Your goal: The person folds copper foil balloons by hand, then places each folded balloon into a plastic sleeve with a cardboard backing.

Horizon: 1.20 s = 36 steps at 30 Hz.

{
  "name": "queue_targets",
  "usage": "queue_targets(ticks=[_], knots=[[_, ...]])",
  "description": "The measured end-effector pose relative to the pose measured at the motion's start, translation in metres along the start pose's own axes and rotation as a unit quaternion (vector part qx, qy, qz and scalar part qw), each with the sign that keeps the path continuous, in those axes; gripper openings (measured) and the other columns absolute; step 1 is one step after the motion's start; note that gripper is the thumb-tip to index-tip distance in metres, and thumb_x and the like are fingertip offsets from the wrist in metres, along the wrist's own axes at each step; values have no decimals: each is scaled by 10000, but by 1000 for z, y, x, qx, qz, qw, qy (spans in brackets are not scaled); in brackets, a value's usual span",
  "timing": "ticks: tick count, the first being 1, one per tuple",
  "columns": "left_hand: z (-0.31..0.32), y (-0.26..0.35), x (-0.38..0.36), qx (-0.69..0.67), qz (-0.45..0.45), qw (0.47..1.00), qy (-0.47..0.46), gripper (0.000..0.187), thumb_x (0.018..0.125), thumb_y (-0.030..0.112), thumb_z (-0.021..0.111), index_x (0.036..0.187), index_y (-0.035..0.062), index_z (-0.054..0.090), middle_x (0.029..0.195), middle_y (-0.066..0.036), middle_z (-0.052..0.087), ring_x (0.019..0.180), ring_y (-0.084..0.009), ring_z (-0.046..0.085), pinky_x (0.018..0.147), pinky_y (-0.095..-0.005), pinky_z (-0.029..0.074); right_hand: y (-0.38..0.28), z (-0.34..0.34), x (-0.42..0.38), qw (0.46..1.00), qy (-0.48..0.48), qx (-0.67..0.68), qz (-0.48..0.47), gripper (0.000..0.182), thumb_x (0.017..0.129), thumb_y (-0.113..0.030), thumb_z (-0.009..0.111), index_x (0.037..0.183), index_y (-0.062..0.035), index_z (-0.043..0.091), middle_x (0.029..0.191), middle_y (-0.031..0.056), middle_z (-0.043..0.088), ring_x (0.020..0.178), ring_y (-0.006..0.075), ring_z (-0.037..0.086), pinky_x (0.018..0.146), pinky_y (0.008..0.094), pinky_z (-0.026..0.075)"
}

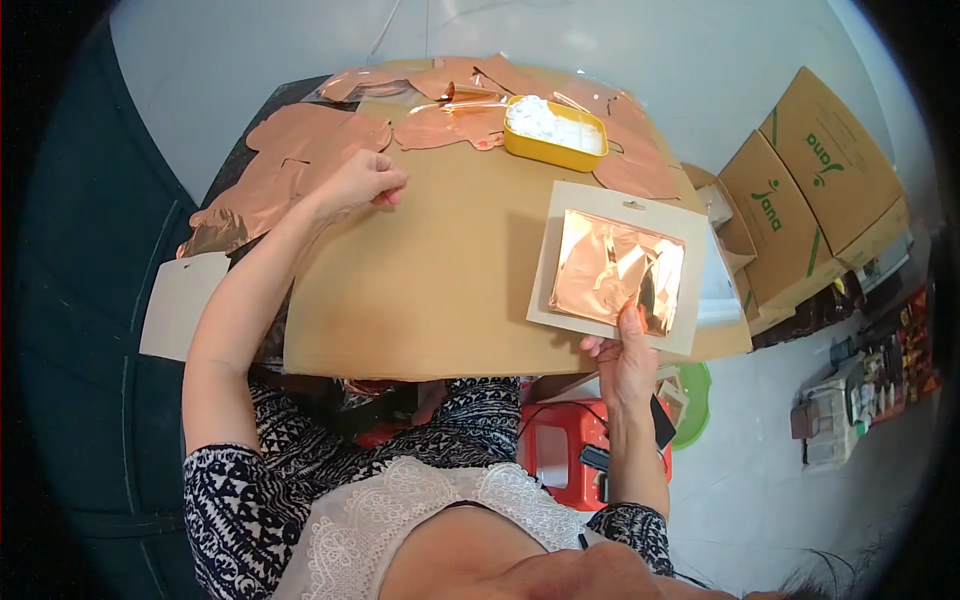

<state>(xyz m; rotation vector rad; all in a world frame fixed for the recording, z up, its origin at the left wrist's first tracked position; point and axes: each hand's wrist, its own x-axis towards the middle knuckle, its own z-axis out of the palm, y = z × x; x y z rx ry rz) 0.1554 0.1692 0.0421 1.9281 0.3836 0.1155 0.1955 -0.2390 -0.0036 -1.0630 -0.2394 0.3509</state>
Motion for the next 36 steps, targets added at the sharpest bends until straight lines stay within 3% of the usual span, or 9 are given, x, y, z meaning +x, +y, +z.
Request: queue_targets(ticks=[7,13,15,18,24,28,33,36], knots=[[17,0,4,2,8,999,-38,206,893,145,596,730,20,591,671,-49,619,620,-110,586,593,-261,478,-18,-20,8,995,71,19,-73,282,971,-276,572,1129,-43,563,914,86,677,632,165,644,528,253,496],[57,12,9,207,126,970,-22,209,884,159,584,790,-24,626,664,-50,606,615,-130,567,607,-286,477,-49,-55,4,960,174,48,-212,348,970,-303,575,1164,-13,572,994,96,674,677,178,639,599,270,510],[74,22,8,256,144,956,-28,217,869,175,594,857,-31,661,750,-123,643,746,-225,610,706,-355,497,-59,-52,0,947,204,54,-241,380,965,-308,583,1184,2,567,1013,100,675,679,176,631,618,275,514],[93,31,13,314,217,921,-69,230,865,178,594,886,-36,676,899,-200,658,929,-341,589,830,-427,479,-59,-65,-2,950,211,55,-225,402,952,-301,607,1197,14,560,1043,106,669,705,176,624,627,283,514],[122,28,28,339,263,896,-111,211,843,134,575,839,-53,673,897,-225,663,920,-378,596,850,-453,479,-54,-79,4,940,231,65,-241,405,943,-290,623,1205,11,556,1062,100,664,767,173,633,624,281,513],[134,31,29,338,296,886,-115,168,843,117,584,853,-32,659,931,-187,646,948,-354,573,872,-433,464,-52,-83,10,935,251,71,-239,346,946,-318,614,1151,-39,604,949,80,696,647,155,624,606,260,505],[146,37,28,368,301,869,-137,141,841,101,606,888,-25,650,950,-156,626,988,-319,549,887,-412,452,-50,-85,4,945,232,66,-222,357,945,-311,616,1170,-36,588,982,78,691,697,164,638,615,263,508],[160,34,31,346,373,854,-109,137,822,106,584,805,-19,637,896,-170,607,941,-346,545,845,-447,451,-50,-84,3,946,233,73,-213,359,944,-304,618,1173,-29,581,998,81,686,710,170,639,613,267,506]])
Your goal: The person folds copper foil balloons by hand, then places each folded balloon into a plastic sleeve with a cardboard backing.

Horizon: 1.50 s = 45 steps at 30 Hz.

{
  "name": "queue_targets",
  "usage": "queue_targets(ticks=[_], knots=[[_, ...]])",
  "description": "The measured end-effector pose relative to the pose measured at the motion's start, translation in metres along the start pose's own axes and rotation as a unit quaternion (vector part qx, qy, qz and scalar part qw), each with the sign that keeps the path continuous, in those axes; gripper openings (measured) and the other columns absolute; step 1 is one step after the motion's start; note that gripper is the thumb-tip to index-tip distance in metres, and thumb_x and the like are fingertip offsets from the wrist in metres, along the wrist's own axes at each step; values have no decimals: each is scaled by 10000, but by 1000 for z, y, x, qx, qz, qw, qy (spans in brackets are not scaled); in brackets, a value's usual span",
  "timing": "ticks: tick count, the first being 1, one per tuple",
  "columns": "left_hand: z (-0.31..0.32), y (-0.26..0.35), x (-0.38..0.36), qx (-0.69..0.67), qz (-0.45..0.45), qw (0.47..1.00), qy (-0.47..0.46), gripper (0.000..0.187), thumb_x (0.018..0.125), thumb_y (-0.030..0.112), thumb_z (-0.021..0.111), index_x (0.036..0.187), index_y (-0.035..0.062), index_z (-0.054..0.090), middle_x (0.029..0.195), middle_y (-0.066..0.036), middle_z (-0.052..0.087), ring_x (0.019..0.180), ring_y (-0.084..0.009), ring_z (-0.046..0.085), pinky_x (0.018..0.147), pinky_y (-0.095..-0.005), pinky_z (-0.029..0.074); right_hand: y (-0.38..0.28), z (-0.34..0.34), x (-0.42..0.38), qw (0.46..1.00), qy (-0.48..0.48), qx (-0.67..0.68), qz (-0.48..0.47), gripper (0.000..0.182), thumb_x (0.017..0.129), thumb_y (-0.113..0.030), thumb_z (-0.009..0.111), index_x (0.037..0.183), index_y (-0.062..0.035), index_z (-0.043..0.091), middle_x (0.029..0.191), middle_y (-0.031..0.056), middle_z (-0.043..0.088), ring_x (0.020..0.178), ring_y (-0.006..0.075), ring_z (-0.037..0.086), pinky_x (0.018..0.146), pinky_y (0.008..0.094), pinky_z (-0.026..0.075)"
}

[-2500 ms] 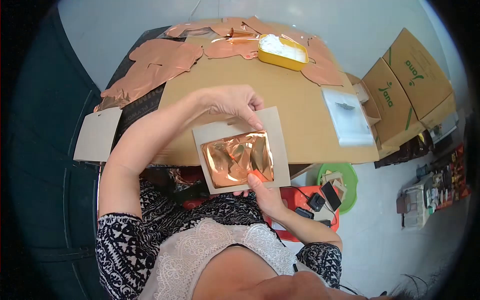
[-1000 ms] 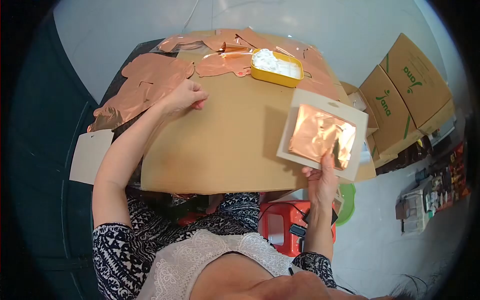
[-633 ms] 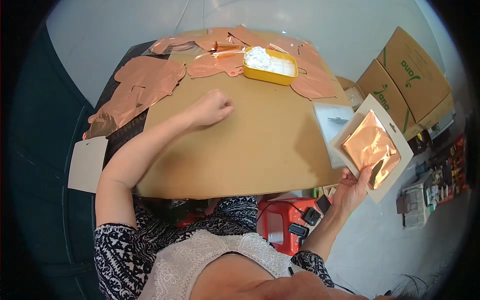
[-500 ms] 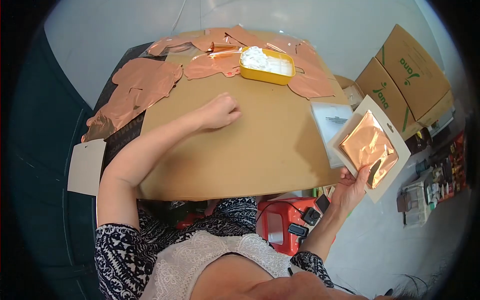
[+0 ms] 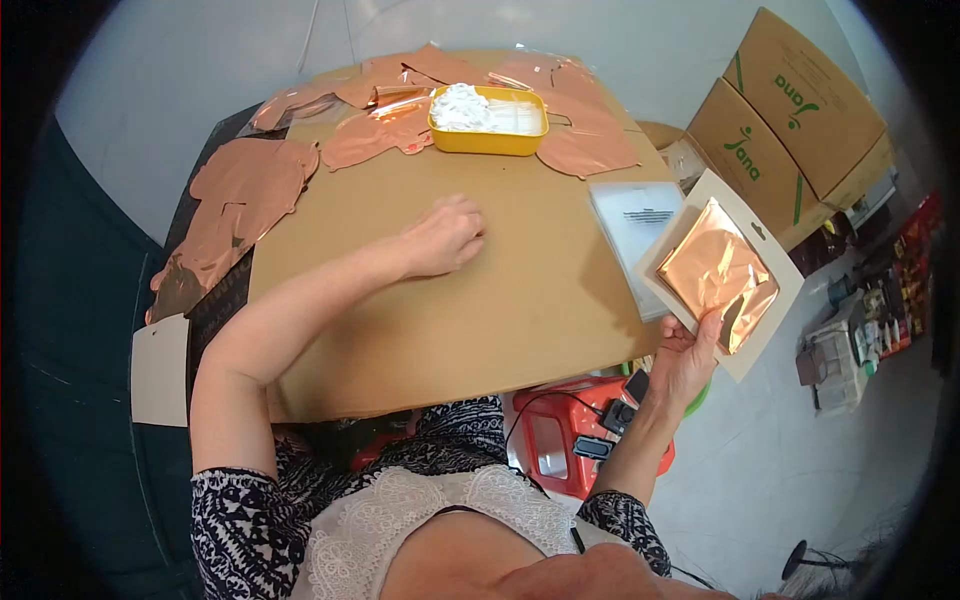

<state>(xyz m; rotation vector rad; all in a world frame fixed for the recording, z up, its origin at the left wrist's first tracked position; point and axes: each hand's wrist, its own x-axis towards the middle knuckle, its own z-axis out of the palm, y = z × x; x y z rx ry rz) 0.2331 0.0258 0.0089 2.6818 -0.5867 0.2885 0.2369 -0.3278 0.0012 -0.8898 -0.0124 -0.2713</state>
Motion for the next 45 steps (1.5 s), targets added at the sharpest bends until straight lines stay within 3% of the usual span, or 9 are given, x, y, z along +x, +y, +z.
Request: queue_targets(ticks=[3,9,14,18,21,27,36,40,45], knots=[[6,10,13,37,-5,997,-63,232,826,89,610,1023,-32,621,1106,-158,596,1063,-324,529,930,-416,439,0,0,0,1000,0,2,-5,357,945,-296,618,1172,-23,576,997,85,683,710,172,639,608,270,504],[35,41,52,35,57,995,-69,390,823,91,611,1185,-30,538,1292,-197,493,1221,-351,452,1023,-439,388,-1,-11,1,999,-23,-12,-20,356,951,-302,607,1155,-11,570,957,88,678,708,171,639,598,275,503],[38,75,74,-20,90,994,-54,358,842,89,598,1173,-39,543,1295,-203,491,1219,-361,451,1032,-445,380,-2,-14,-5,991,-24,-75,-112,380,957,-314,590,1141,16,555,997,122,640,736,198,636,608,317,524],[32,84,73,-44,90,994,-51,342,862,96,585,1172,-43,547,1300,-209,493,1216,-366,455,1037,-446,379,-9,-6,-14,970,-149,-98,-164,393,954,-293,586,1198,8,517,1033,127,608,789,257,624,618,379,546],[31,72,65,-37,82,995,-30,337,868,96,578,1172,-46,556,1293,-219,505,1206,-371,466,1033,-452,383,-11,3,-21,977,-45,-54,-199,394,957,-294,584,1208,-1,506,1033,118,606,791,244,623,614,372,546],[32,49,73,-6,1,999,-45,329,873,84,555,1170,-58,566,1262,-227,531,1187,-382,478,1027,-461,389,-12,-22,-13,983,-25,-50,-173,352,970,-283,570,1181,-4,529,1035,111,601,819,232,619,604,358,545],[28,39,59,12,-7,1000,-19,296,868,76,554,1136,-43,594,1226,-219,551,1158,-365,493,977,-442,422,1,-23,-17,973,-173,-79,-130,360,977,-258,559,1258,-42,500,1154,96,586,931,211,606,663,366,530],[6,22,39,5,-21,1000,6,242,865,81,564,1061,-42,632,1197,-218,574,1137,-363,511,970,-441,425,27,-20,-24,923,-151,-286,-211,322,1006,-279,480,1130,0,582,1105,114,614,940,212,608,826,354,498],[-19,0,16,12,-8,998,65,217,858,76,571,1014,-53,650,1132,-214,610,1084,-371,545,949,-443,435,29,-7,-25,845,-223,-427,-230,264,935,-179,566,1017,65,627,899,145,659,812,259,643,739,351,507]])
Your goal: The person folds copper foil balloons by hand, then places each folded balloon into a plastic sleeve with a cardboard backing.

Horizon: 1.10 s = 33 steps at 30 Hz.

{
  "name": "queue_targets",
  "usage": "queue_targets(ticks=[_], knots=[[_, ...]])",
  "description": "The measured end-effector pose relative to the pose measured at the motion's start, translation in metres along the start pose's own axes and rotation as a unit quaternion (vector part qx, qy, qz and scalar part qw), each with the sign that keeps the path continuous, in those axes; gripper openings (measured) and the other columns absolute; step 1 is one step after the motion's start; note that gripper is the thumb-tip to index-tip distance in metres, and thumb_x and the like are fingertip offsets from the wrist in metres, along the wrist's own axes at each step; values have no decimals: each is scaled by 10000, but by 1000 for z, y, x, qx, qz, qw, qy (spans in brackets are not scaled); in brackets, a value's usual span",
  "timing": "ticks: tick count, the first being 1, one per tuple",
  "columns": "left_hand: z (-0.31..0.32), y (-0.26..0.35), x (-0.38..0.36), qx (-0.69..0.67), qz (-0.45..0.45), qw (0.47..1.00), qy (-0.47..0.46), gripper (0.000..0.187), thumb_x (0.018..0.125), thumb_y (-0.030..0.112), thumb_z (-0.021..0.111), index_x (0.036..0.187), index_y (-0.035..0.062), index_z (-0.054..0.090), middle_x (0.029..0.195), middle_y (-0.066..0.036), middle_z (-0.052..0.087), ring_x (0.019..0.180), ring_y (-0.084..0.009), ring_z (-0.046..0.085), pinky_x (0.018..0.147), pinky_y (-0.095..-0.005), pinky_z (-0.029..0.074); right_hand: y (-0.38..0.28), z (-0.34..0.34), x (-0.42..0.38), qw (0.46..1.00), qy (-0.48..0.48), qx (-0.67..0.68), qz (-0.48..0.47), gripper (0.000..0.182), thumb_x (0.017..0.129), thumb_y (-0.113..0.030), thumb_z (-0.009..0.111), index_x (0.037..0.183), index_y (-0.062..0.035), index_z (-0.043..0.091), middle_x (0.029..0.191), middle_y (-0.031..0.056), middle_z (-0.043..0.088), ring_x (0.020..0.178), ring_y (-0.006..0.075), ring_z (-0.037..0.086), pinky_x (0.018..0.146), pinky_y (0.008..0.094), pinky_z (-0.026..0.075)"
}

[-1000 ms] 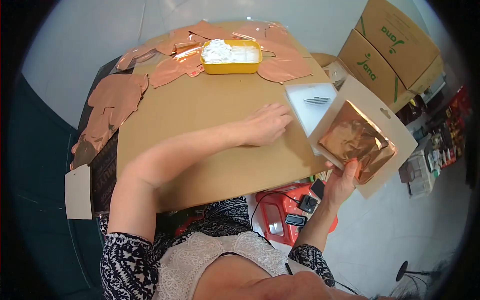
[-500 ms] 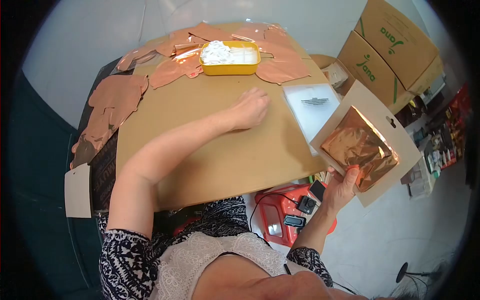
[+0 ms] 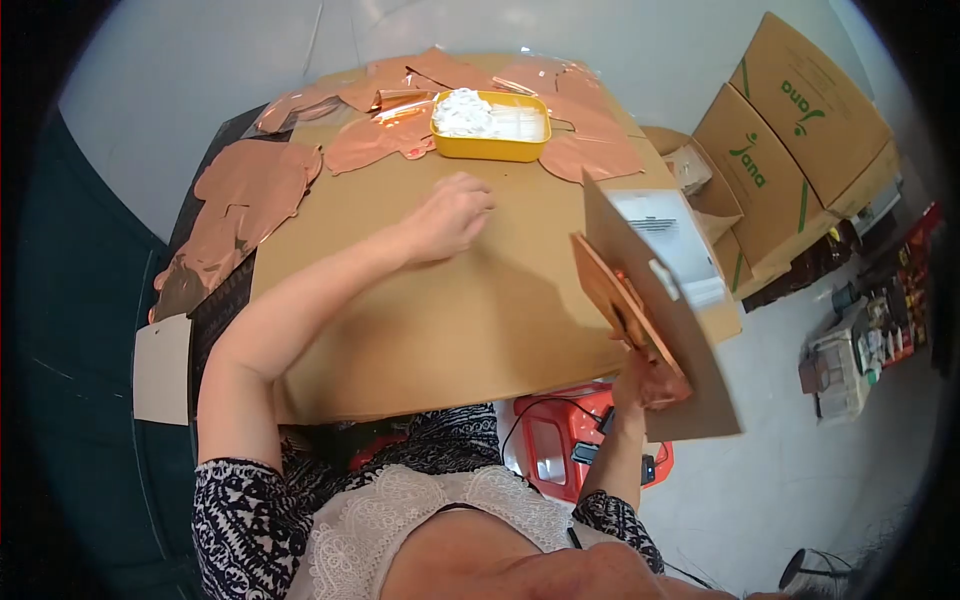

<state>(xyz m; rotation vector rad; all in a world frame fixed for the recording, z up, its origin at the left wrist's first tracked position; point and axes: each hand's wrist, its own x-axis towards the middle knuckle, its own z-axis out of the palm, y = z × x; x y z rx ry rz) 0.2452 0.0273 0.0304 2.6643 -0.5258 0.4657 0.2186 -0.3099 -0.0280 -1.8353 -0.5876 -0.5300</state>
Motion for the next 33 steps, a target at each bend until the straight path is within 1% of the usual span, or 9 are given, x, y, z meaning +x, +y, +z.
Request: queue_targets(ticks=[1,3,7,12,18,20,26,29,33], knots=[[-4,-1,-3,4,1,1000,7,214,856,69,569,1013,-52,649,1127,-211,613,1077,-372,547,942,-442,438,-1,3,11,979,7,21,-204,274,879,-154,629,1009,87,632,875,190,668,738,293,655,674,360,515],[-10,0,-12,13,0,1000,21,208,852,56,566,1012,-50,647,1117,-206,617,1062,-372,552,929,-440,443,-22,7,22,965,19,-6,-262,321,798,-116,680,1041,88,629,930,216,692,707,301,667,619,361,513],[-15,1,-21,19,42,998,44,177,833,19,576,989,-36,639,1079,-188,623,1027,-361,564,909,-443,444,-31,3,21,974,-29,-6,-227,332,777,-102,692,1062,60,634,950,204,705,727,282,680,615,344,509],[-22,21,-26,-2,89,993,79,166,788,-19,614,954,-11,615,994,-162,617,926,-355,569,879,-461,437,-40,10,28,969,-22,0,-248,324,782,-100,687,1077,25,645,933,192,710,721,273,683,618,331,497],[-59,77,-32,27,212,940,268,346,701,63,736,1005,20,577,728,-78,491,693,-259,520,691,-411,417,-33,11,27,964,-47,-8,-262,317,782,-107,690,1072,16,653,929,181,713,715,261,681,614,335,486],[-81,105,-39,38,234,958,163,492,672,124,789,1094,15,561,708,-55,466,662,-234,508,652,-382,399,-31,12,27,961,-61,-2,-271,308,785,-108,689,1064,18,654,928,181,713,710,258,679,612,336,484],[-75,149,-49,-51,181,979,80,557,701,104,796,1163,-44,523,770,-84,587,650,-244,585,624,-354,405,-28,22,24,952,-65,46,-296,290,788,-122,690,1028,35,649,934,182,712,681,249,672,587,331,483],[-81,158,-53,-59,131,989,43,487,705,55,771,1120,-57,542,819,-112,642,720,-266,656,691,-370,473,-35,22,25,953,-79,80,-283,302,772,-124,693,1027,31,648,949,186,709,680,249,672,583,329,483],[-76,156,-53,-33,153,986,62,363,754,148,732,1011,-58,578,618,-68,581,579,-219,598,671,-340,490,-42,22,24,957,-90,107,-253,357,719,-125,710,1039,20,645,962,181,710,676,244,667,601,327,490]])
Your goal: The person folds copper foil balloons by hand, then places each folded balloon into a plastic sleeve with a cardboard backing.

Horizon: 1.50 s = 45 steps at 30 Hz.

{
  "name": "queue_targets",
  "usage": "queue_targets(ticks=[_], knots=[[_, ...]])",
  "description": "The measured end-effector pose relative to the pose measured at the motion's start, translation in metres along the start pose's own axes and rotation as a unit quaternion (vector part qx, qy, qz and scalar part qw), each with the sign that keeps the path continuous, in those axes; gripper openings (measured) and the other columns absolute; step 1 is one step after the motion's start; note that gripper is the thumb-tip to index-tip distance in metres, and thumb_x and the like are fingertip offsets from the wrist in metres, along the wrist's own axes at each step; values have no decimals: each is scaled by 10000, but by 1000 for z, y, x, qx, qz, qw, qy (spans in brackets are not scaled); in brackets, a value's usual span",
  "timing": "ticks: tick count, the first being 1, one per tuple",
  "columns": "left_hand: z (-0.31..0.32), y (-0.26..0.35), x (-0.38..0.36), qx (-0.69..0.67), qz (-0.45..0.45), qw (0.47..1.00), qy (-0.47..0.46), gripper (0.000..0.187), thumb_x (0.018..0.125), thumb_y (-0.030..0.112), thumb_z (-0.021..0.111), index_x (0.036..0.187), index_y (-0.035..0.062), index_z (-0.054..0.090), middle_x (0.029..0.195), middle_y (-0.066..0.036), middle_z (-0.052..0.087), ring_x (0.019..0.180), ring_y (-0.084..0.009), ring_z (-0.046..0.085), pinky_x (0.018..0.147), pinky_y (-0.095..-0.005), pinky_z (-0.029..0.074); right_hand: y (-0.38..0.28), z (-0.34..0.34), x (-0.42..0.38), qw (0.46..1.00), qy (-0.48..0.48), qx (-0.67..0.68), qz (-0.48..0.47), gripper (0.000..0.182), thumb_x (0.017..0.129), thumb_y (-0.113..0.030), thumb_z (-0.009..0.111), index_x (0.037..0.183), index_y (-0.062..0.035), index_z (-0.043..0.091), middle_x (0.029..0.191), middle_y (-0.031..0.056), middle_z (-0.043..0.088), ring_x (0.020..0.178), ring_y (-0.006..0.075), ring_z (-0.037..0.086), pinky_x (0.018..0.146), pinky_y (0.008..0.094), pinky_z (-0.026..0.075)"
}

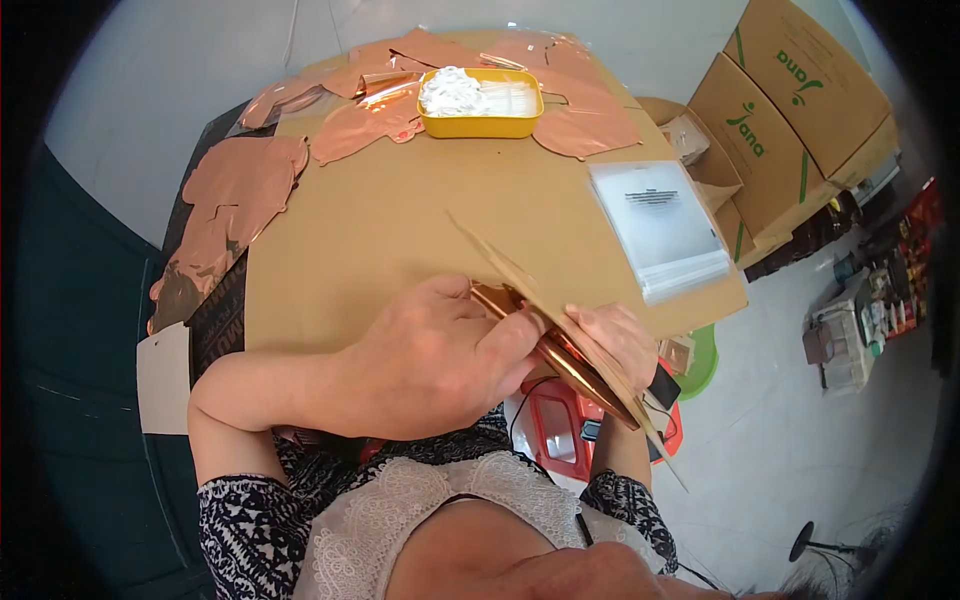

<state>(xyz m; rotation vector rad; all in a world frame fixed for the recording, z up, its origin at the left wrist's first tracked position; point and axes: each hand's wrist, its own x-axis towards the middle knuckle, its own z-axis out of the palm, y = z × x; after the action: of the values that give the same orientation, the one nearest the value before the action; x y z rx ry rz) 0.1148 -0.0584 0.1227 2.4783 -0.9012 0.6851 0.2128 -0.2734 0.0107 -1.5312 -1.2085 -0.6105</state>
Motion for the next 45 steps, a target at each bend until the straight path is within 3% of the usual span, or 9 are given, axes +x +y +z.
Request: queue_targets(ticks=[11,18,21,24,26,29,33,39,45], knots=[[-8,13,-5,37,17,998,-38,197,740,73,583,915,-15,557,550,-23,460,498,-184,504,537,-325,410,-1,4,-1,1000,4,24,-7,367,739,-190,721,1026,27,650,948,179,713,673,247,669,594,325,489],[-8,7,1,59,30,998,-20,183,748,75,591,906,-5,546,559,-16,458,510,-178,508,546,-325,413,-10,5,4,998,5,58,-4,367,735,-185,724,1020,33,652,884,180,711,683,262,678,598,333,501],[-9,3,7,77,17,997,-8,210,758,85,640,926,-2,548,592,-18,483,534,-178,518,561,-328,418,-1,-6,-16,984,-77,144,70,336,795,-170,709,1056,32,643,976,194,696,785,270,685,660,353,528],[-4,-5,19,83,-7,996,41,251,772,93,696,968,6,564,661,-38,528,588,-203,549,619,-343,445,-24,6,-29,885,88,356,287,360,965,-231,558,1236,4,531,1140,133,619,902,283,650,798,397,557],[-2,-16,31,73,-30,993,85,269,790,76,725,1015,18,589,740,-47,575,645,-238,588,702,-362,481,-21,-7,-33,835,162,390,354,344,980,-264,533,1226,-25,531,1108,105,629,897,257,644,736,376,550],[21,-55,47,1,-120,978,171,231,801,68,689,1008,17,600,822,-93,593,754,-274,604,765,-391,478,-4,-38,-38,798,347,376,318,296,1006,-237,490,1234,-52,529,1092,73,649,856,189,639,540,273,492],[82,-93,70,28,-64,996,60,223,825,107,658,998,-23,604,1046,-183,583,1008,-343,552,876,-444,454,-6,-87,-17,724,570,311,232,285,1006,-266,501,1193,-63,571,1049,59,670,756,168,604,584,273,464],[215,-116,113,-24,1,999,-24,300,854,154,637,1081,-40,613,1202,-231,546,1302,-409,401,1040,-479,375,9,-118,-51,768,521,327,182,282,995,-287,520,1167,-79,599,1093,75,658,688,147,510,625,267,429],[251,-115,124,19,-63,996,-68,384,889,304,611,1110,-11,612,1120,-177,546,1157,-346,473,934,-442,408,7,-111,-38,778,518,307,180,294,991,-263,531,1219,-84,581,1129,71,651,816,146,577,608,260,441]])
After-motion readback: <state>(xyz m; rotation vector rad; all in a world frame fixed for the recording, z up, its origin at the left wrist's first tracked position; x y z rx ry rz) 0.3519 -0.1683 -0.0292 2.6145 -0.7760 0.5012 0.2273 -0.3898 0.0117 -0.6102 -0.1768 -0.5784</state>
